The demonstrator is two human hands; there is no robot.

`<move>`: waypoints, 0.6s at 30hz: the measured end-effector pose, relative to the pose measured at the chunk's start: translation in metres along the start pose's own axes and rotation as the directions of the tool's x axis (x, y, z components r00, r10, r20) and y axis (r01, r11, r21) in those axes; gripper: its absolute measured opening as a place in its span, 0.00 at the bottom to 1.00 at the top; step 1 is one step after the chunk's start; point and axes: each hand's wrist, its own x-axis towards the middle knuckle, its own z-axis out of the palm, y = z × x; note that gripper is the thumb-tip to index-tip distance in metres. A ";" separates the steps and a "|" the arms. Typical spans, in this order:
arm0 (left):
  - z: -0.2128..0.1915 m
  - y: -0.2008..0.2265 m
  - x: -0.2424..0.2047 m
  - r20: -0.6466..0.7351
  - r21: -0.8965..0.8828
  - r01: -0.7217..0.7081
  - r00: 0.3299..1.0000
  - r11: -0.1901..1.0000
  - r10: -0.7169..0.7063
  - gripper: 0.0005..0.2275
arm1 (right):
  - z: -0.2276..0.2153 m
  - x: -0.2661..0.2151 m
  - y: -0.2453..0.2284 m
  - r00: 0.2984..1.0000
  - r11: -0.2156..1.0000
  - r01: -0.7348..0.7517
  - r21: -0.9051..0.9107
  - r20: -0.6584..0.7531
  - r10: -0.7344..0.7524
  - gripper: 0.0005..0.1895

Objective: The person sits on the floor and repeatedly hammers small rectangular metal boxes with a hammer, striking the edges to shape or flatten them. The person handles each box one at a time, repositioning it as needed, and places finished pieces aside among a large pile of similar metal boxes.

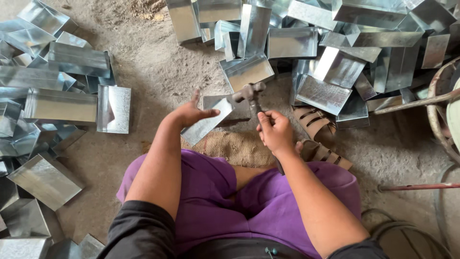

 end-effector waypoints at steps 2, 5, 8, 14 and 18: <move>0.011 0.004 -0.005 -0.093 0.123 -0.090 0.990 0.988 0.102 0.66 | -0.010 0.002 0.002 0.998 0.992 -0.041 0.122 -0.039 0.046 0.12; 0.026 0.016 -0.009 -0.192 0.384 -0.104 0.963 0.917 0.190 0.64 | -0.019 0.003 0.003 0.978 0.971 -0.165 0.176 -0.101 0.184 0.11; 0.034 0.025 -0.010 -0.196 0.579 -0.031 0.965 0.814 0.175 0.62 | -0.021 0.003 0.006 0.943 0.937 -0.250 0.245 -0.160 0.293 0.10; 0.062 0.037 -0.002 -0.419 0.422 0.060 0.898 0.905 0.136 0.49 | -0.030 0.011 0.009 0.922 0.893 -0.266 0.362 -0.174 0.345 0.10; 0.077 0.049 -0.010 -0.468 0.372 0.147 0.883 0.916 0.048 0.39 | -0.026 0.016 0.008 0.922 0.896 -0.263 0.357 -0.181 0.343 0.11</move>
